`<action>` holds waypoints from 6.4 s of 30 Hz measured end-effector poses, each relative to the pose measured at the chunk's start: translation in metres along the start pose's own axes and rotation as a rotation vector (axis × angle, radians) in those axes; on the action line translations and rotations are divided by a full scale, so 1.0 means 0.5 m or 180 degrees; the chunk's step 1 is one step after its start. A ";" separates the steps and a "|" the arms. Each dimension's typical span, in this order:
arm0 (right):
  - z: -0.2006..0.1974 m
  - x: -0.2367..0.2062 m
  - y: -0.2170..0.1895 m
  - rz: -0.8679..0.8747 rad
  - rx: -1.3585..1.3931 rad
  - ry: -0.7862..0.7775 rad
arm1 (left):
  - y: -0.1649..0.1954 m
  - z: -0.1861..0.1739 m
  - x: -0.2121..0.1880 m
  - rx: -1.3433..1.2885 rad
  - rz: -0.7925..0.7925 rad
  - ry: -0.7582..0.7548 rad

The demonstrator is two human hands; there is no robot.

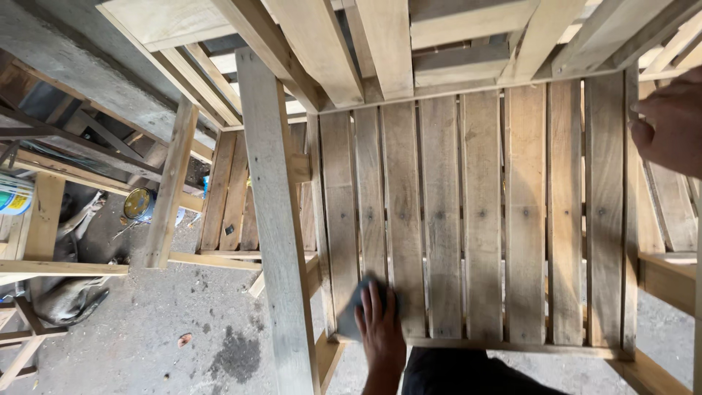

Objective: The person sands a wooden chair/bench frame by hand using a sanding block, working over the backrest slats, armrests, and seat slats, steadying the furniture with the other hand and repositioning around it to sand different surfaces.

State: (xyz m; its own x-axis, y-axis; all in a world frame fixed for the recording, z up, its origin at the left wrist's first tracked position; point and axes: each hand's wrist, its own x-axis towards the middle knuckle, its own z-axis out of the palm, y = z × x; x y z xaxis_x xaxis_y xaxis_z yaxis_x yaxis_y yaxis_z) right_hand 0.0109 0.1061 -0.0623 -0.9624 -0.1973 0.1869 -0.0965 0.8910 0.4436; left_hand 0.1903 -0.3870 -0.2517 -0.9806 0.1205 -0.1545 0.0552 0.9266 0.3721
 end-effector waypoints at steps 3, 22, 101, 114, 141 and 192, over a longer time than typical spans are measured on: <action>-0.002 -0.004 0.001 -0.0001 -0.0045 -0.0054 | -0.027 0.019 -0.073 0.0087 -0.0536 -0.0850; -0.096 -0.023 -0.033 0.0108 -0.0528 -0.0190 | 0.215 -0.257 0.560 -0.0095 -0.0124 0.0646; -0.159 -0.021 -0.034 -0.0325 0.0119 -0.0781 | 0.207 -0.087 0.301 -0.0122 0.1204 0.0692; -0.135 -0.023 -0.039 -0.0142 0.0700 -0.0313 | 0.192 -0.075 0.393 0.0037 0.1457 0.0672; -0.122 -0.032 -0.044 -0.0125 0.0653 -0.0140 | 0.219 -0.033 0.191 0.0156 0.0514 0.0312; 0.013 -0.206 -0.324 0.0653 0.1725 -0.1920 | 0.111 -0.044 0.137 0.0419 0.0756 -0.0449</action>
State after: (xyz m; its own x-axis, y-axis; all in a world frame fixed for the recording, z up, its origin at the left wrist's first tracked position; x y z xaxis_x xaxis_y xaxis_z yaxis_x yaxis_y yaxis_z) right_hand 0.1239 -0.0154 -0.1594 -0.9302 0.1057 -0.3516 0.1351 0.9890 -0.0600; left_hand 0.1223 -0.3353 -0.2216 -0.9021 0.3789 -0.2064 0.3127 0.9037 0.2925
